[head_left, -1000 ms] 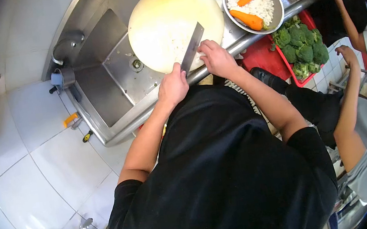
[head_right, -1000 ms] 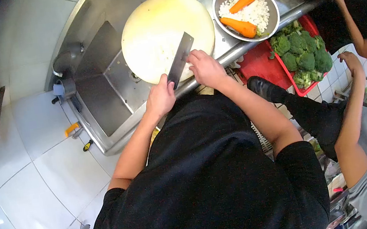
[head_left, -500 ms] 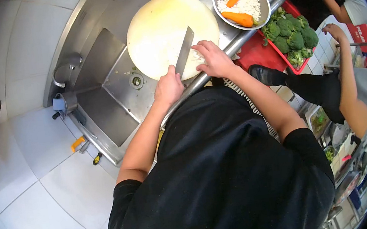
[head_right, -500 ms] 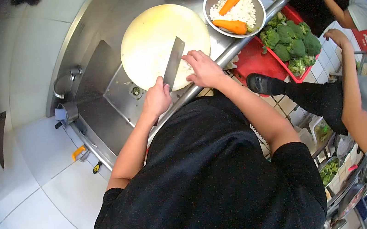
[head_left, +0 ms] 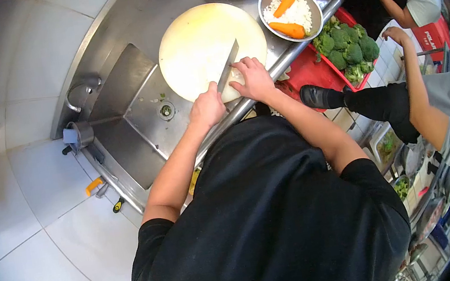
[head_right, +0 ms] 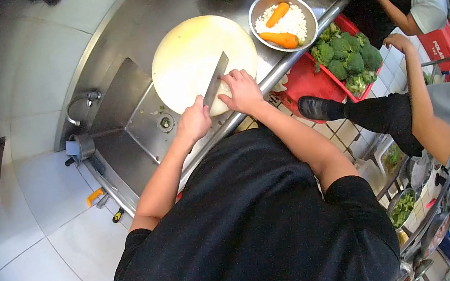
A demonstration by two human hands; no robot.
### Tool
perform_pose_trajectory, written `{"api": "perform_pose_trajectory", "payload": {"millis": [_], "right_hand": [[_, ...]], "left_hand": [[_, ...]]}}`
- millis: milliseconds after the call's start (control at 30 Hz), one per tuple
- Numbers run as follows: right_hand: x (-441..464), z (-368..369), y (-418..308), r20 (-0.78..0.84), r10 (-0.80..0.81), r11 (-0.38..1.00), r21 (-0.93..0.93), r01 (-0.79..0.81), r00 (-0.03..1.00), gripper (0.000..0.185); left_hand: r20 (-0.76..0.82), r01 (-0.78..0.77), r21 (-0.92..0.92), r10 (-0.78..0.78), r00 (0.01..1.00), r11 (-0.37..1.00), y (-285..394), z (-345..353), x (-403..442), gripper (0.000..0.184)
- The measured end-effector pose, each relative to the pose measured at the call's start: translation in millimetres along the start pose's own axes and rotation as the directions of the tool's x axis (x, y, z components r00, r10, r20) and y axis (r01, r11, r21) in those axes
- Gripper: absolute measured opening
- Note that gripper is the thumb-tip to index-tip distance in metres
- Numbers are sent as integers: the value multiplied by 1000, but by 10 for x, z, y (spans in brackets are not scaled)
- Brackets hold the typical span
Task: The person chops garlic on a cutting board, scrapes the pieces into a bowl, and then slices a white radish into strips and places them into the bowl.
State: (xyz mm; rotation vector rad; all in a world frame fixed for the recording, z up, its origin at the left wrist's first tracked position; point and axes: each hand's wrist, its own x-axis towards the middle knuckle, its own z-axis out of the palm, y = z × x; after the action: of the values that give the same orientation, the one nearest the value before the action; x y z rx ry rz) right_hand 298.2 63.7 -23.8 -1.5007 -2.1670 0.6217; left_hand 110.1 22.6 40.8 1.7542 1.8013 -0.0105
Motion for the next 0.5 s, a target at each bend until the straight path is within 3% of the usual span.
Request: {"api": "perform_pose_trajectory", "payload": {"millis": [300, 433, 500], "right_hand": [[43, 89, 61, 68, 9, 999, -46, -6, 998, 35], [6, 80, 132, -29, -34, 997, 71, 36, 999, 28], [5, 57, 80, -25, -34, 999, 9, 34, 999, 24]], "left_hand": [[-36, -32, 23, 33, 999, 999, -62, 21, -3, 35], [-40, -39, 42, 40, 998, 998, -76, -110, -121, 30], [-49, -51, 45, 54, 997, 998, -72, -131, -224, 27]]}}
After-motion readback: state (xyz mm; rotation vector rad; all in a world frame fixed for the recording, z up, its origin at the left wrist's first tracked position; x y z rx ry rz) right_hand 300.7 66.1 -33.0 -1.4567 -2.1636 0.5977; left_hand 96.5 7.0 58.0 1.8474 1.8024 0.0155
